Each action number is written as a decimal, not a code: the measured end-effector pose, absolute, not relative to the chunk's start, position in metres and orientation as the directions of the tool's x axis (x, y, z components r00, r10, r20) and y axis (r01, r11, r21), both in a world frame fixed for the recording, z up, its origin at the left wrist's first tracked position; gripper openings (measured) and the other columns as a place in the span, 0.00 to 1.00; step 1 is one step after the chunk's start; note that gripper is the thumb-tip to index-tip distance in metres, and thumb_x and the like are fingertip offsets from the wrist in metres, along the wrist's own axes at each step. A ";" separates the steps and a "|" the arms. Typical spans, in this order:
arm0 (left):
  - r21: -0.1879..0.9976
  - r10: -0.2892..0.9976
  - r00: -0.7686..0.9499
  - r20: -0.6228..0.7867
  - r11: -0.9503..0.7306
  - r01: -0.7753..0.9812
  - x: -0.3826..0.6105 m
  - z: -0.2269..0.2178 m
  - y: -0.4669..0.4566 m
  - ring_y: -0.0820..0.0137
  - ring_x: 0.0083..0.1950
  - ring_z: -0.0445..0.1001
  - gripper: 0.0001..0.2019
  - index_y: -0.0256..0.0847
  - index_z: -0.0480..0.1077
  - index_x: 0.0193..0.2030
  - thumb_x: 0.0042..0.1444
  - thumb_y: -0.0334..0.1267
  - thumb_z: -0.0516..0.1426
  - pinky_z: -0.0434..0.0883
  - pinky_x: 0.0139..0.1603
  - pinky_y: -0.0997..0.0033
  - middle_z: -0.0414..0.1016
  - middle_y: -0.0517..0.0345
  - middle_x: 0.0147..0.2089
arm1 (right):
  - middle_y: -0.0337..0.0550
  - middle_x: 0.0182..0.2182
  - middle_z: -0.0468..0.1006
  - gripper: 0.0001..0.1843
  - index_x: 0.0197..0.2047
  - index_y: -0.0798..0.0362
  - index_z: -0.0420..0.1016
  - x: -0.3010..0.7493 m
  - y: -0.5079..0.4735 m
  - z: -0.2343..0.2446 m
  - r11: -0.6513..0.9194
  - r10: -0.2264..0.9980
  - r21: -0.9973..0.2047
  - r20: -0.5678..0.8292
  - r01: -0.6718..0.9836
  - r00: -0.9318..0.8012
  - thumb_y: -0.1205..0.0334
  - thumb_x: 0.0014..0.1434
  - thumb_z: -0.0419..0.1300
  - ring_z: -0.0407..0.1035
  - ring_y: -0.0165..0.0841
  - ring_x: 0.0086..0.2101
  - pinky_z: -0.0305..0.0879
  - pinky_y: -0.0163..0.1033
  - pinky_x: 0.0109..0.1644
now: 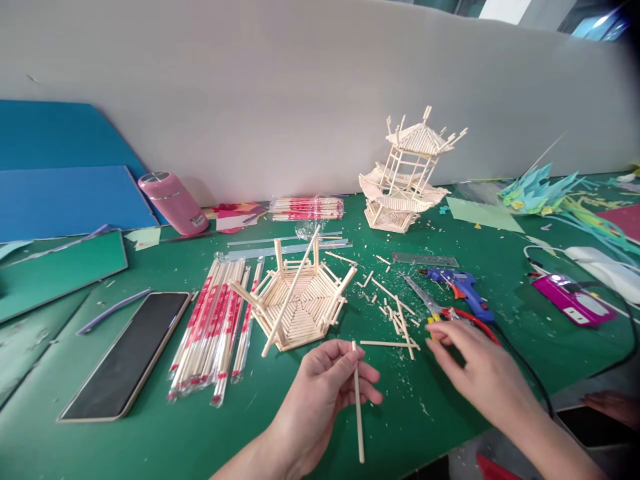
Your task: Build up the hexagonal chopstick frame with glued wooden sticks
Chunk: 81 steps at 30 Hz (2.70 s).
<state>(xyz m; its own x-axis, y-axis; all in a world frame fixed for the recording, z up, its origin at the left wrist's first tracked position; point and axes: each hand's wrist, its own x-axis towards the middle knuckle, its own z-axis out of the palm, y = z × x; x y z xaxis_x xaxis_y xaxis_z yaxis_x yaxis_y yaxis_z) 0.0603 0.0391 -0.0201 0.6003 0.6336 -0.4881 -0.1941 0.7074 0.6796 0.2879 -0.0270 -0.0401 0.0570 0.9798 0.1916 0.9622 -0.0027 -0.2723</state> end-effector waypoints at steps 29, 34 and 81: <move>0.782 0.760 0.473 -0.445 0.587 -0.207 0.068 -0.023 0.036 0.77 0.23 0.59 0.10 0.35 0.68 0.24 0.50 0.40 0.58 0.58 0.29 0.75 0.63 0.64 0.18 | 0.35 0.21 0.68 0.09 0.30 0.57 0.71 0.221 0.005 -0.011 -0.347 0.865 -0.914 -0.399 0.211 -0.305 0.59 0.54 0.56 0.63 0.22 0.20 0.57 0.27 0.24; 0.778 0.766 0.451 -0.458 0.591 -0.214 0.069 -0.021 0.038 0.77 0.22 0.60 0.09 0.35 0.68 0.24 0.49 0.38 0.59 0.59 0.28 0.75 0.64 0.64 0.17 | 0.34 0.21 0.68 0.09 0.31 0.57 0.73 0.219 0.008 -0.008 -0.348 0.861 -0.909 -0.406 0.229 -0.306 0.60 0.55 0.56 0.63 0.22 0.20 0.57 0.27 0.23; 0.931 0.768 0.569 -0.294 0.364 -0.009 0.069 -0.025 0.024 0.76 0.20 0.64 0.17 0.39 0.66 0.27 0.46 0.53 0.57 0.58 0.21 0.77 0.65 0.61 0.21 | 0.39 0.30 0.76 0.14 0.39 0.47 0.67 0.317 -0.014 -0.048 -0.245 0.928 -0.436 0.154 0.866 0.340 0.48 0.54 0.52 0.72 0.31 0.26 0.66 0.30 0.25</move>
